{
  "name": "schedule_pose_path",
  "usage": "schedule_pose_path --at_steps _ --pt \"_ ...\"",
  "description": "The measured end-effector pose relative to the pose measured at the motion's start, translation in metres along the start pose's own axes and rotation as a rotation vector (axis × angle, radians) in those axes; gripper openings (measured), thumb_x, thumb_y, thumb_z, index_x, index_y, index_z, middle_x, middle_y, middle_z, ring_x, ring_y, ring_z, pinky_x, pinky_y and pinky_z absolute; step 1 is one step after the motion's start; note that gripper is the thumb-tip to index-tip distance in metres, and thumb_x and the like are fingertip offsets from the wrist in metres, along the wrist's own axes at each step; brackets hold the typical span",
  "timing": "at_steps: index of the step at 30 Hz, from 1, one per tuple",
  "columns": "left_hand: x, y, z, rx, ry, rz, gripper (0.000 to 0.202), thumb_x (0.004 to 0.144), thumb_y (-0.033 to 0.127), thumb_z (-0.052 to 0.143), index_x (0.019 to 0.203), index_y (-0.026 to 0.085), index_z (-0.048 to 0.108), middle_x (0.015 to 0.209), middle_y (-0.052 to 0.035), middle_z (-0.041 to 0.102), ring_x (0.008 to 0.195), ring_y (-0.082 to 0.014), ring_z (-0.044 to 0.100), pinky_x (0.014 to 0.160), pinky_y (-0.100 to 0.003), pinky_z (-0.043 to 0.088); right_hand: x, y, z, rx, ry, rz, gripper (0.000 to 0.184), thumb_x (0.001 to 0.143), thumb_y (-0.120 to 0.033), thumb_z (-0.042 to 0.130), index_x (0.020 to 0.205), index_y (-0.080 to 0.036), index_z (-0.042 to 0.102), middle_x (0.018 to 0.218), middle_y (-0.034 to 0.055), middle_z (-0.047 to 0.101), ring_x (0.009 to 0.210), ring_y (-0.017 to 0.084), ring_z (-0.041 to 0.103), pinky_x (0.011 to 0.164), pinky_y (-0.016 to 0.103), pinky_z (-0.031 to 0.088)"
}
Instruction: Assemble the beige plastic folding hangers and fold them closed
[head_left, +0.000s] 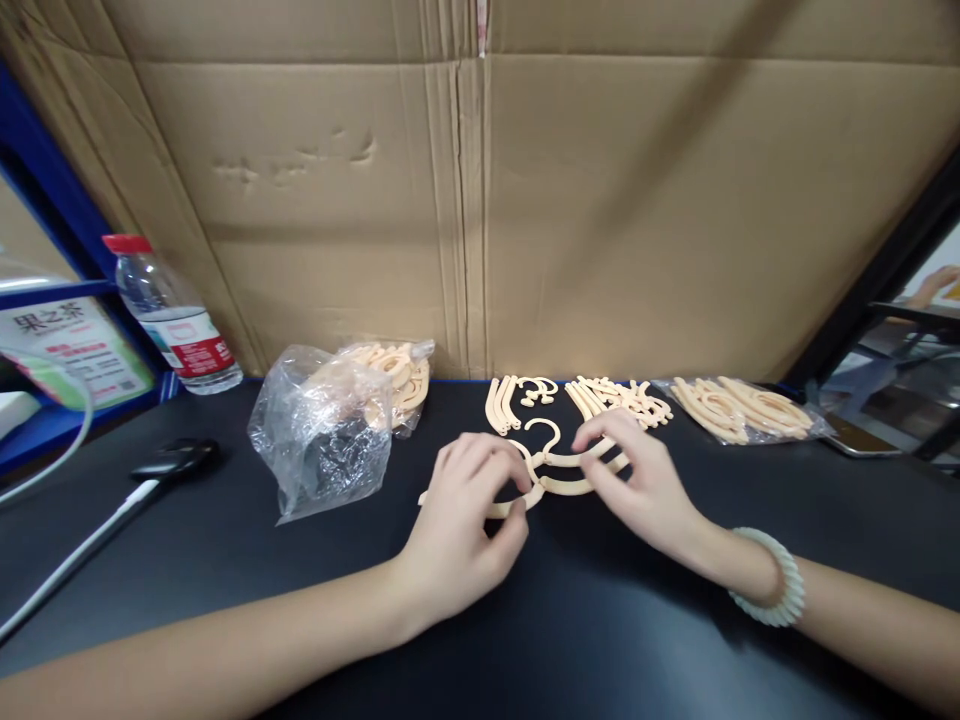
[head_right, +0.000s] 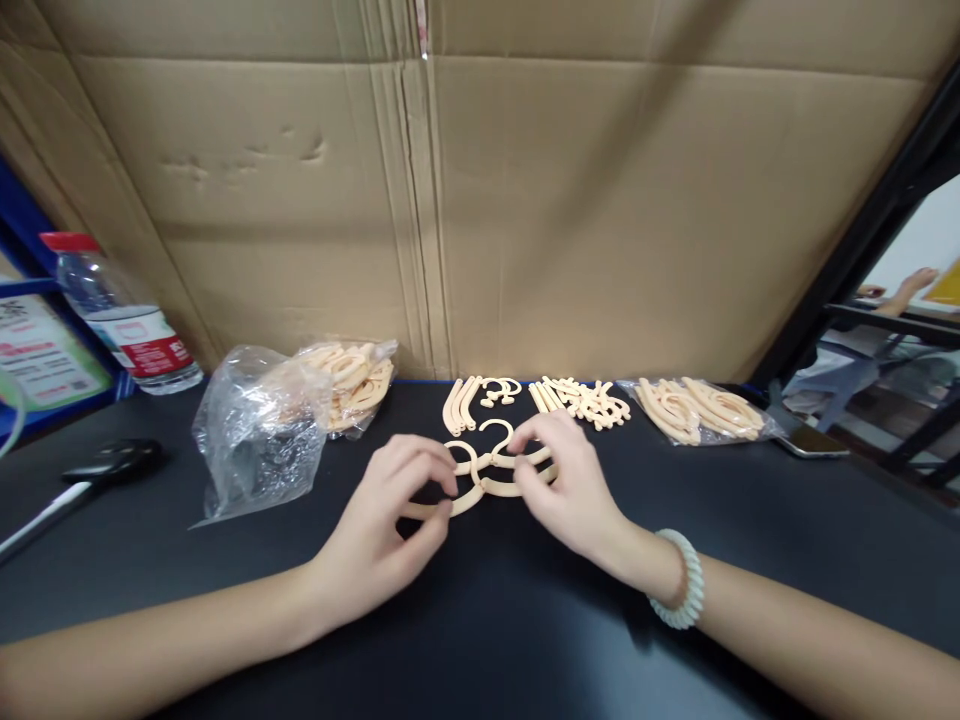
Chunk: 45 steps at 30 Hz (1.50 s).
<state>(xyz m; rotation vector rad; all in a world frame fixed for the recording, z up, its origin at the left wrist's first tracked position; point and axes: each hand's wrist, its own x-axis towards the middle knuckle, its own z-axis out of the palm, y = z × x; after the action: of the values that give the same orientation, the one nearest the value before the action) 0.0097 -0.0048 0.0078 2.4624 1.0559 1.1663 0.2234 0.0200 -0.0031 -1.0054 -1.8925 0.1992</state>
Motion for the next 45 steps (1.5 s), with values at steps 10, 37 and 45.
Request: schedule_pose_path --at_steps 10,37,45 --pt "-0.005 -0.001 0.006 0.255 -0.246 0.107 0.011 0.081 0.014 0.052 0.087 0.019 0.059 0.095 -0.0039 0.066 0.097 -0.0219 0.056 0.099 -0.043 0.032 -0.004 -0.01 0.005 -0.368 -0.31 -0.136 0.013 0.074 -0.008 0.054 0.08 -0.02 0.053 0.079 0.0023 0.062 0.084 0.022 0.047 0.078 0.036 0.033" --pt "-0.002 -0.001 0.008 0.389 -0.357 -0.032 0.053 0.086 0.029 0.049 0.137 0.012 0.049 0.143 -0.0124 0.051 0.133 -0.0297 0.042 0.114 -0.052 0.029 -0.001 0.004 0.005 -0.359 -0.31 0.017 0.019 0.078 -0.008 0.05 0.091 -0.019 0.057 0.093 0.0037 0.063 0.092 0.023 0.052 0.078 0.037 0.037" --pt "0.0 -0.001 0.006 0.378 -0.412 -0.073 0.057 0.087 0.03 0.049 0.14 0.012 0.046 0.146 -0.0121 0.047 0.135 -0.0292 0.041 0.113 -0.051 0.032 -0.002 0.009 0.006 -0.402 -0.299 0.058 0.019 0.079 -0.01 0.051 0.093 -0.021 0.057 0.096 0.0039 0.063 0.095 0.024 0.053 0.078 0.037 0.036"
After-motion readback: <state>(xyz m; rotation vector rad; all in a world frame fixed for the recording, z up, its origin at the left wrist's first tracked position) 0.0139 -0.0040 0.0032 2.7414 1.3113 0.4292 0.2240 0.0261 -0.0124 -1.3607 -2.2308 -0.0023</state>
